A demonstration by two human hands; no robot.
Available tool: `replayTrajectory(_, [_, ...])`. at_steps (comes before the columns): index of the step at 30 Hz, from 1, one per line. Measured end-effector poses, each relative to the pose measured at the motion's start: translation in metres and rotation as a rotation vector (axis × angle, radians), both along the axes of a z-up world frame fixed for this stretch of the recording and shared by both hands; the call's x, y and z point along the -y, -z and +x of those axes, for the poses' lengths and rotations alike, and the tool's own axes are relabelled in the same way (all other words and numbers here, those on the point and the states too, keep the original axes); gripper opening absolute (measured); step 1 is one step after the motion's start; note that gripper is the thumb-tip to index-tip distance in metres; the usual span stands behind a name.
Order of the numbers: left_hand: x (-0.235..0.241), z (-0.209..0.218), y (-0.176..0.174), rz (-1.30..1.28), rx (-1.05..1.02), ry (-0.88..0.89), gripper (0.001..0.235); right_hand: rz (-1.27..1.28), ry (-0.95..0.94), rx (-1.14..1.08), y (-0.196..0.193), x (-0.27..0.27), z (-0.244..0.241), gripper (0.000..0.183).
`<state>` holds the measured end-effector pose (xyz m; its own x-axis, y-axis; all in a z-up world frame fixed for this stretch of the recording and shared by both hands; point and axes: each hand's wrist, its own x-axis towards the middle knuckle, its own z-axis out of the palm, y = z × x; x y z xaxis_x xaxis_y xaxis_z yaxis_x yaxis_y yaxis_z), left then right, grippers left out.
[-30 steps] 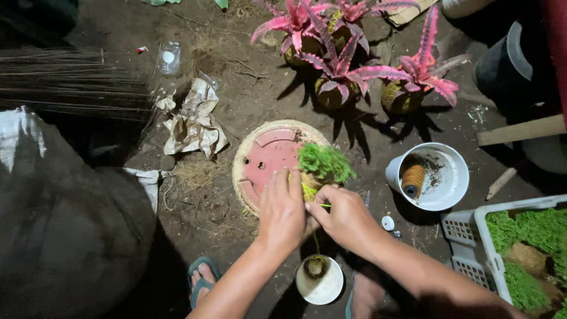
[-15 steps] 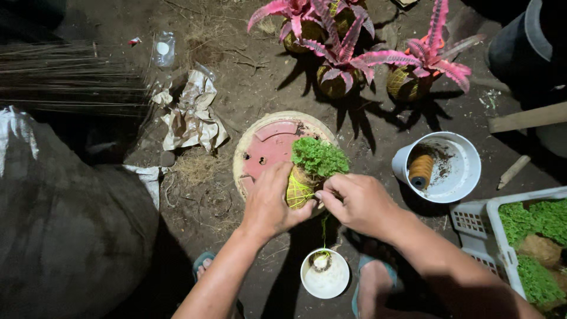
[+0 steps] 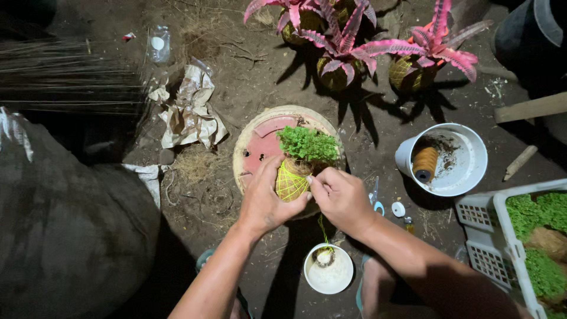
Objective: The person wraps yellow twine around the soil base of a small plant, repeatedly looping the string to secure the soil and moss ball.
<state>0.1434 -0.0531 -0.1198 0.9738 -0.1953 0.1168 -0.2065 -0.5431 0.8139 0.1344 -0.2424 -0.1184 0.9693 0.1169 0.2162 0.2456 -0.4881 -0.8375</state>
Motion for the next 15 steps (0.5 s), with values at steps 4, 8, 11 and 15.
replayTrajectory(4, [-0.003,0.006,-0.010,0.052,0.041,0.016,0.087,0.042,0.050,-0.179,0.001,-0.004,0.001,0.020])
replayTrajectory(8, [-0.011,0.006,-0.028,0.260,0.067,0.059,0.092,0.299,0.046,-0.463,0.006,-0.011,0.007,0.023])
replayTrajectory(11, [-0.010,0.000,-0.039,0.217,0.110,0.065,0.082,0.293,0.034,-0.490,0.009,-0.015,0.007,0.024])
replayTrajectory(15, [-0.001,-0.004,-0.043,0.235,0.223,0.056,0.055,0.258,0.031,-0.485,0.012,-0.016,0.008,0.022])
